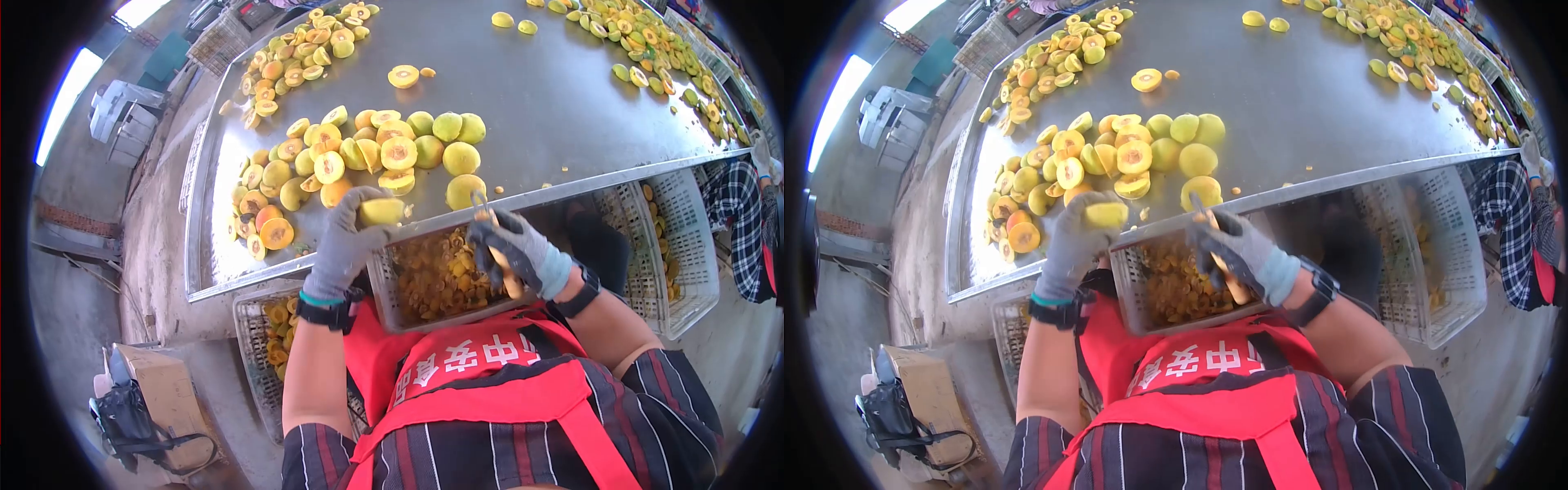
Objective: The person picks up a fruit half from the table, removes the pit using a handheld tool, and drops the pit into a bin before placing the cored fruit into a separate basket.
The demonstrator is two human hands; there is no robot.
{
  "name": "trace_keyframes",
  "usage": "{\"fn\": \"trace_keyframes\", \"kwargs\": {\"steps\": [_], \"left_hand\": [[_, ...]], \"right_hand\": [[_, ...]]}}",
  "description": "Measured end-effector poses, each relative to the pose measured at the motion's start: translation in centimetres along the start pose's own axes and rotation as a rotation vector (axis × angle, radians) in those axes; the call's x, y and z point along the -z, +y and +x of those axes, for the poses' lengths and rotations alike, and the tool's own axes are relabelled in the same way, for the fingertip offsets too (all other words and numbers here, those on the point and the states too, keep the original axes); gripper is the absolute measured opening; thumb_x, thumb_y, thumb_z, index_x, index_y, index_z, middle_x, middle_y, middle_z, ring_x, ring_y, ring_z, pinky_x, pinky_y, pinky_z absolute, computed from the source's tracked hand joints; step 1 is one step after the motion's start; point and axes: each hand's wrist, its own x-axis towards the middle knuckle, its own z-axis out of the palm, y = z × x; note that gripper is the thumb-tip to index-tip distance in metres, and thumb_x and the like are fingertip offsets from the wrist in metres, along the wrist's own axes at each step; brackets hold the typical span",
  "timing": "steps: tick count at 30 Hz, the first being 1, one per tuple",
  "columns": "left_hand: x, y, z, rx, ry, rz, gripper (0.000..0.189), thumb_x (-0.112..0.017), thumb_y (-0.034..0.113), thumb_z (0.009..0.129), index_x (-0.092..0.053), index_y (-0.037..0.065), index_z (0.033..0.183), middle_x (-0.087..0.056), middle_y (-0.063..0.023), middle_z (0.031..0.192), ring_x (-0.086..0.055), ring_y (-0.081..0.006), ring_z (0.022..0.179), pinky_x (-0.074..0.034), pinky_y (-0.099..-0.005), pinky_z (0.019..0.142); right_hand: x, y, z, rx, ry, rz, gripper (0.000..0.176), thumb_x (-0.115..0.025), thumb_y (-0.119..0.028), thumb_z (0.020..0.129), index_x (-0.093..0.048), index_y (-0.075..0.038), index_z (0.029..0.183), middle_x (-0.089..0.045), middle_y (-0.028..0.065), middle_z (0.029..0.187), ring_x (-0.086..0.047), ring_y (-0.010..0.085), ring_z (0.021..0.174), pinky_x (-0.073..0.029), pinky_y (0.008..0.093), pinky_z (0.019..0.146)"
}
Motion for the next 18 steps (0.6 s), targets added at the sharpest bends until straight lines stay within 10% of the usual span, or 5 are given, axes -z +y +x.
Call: {"fn": "trace_keyframes", "kwargs": {"steps": [8, 13, 18], "left_hand": [[-6.8, -2.2, -4.7, -0.102, -0.061, -0.785, 0.052, -0.071, 0.015, 0.074, -0.046, 0.007, 0.118, -0.052, -0.0088, 0.115, -0.053, -0.0204, 0.105, -0.046, -0.0347, 0.088], [-6.5, -4.4, -5.4, -0.017, -0.062, -0.922, 0.053, -0.067, 0.023, 0.076, -0.045, 0.006, 0.122, -0.051, -0.0117, 0.119, -0.052, -0.0243, 0.108, -0.044, -0.0393, 0.093], [-6.3, -3.9, -5.4, -0.06, -0.042, -1.081, 0.059, -0.067, 0.017, 0.073, -0.045, 0.006, 0.127, -0.052, -0.0139, 0.121, -0.051, -0.0252, 0.111, -0.04, -0.0397, 0.098]], "right_hand": [[-4.9, 1.8, 1.1, 0.094, -0.083, 0.146, 0.033, -0.067, -0.028, 0.084, -0.055, -0.007, 0.108, -0.054, -0.001, 0.073, -0.051, 0.0067, 0.054, -0.037, 0.0212, 0.04], [-4.4, 2.4, 0.5, 0.381, -0.024, -0.513, 0.033, -0.065, -0.018, 0.082, -0.054, -0.004, 0.109, -0.062, 0.017, 0.095, -0.06, 0.0353, 0.09, -0.047, 0.0373, 0.078], [-4.8, 1.6, -0.1, 0.715, -0.04, -0.711, 0.031, -0.066, -0.024, 0.082, -0.055, -0.004, 0.103, -0.061, 0.0178, 0.091, -0.059, 0.0362, 0.084, -0.048, 0.0384, 0.072]]}}
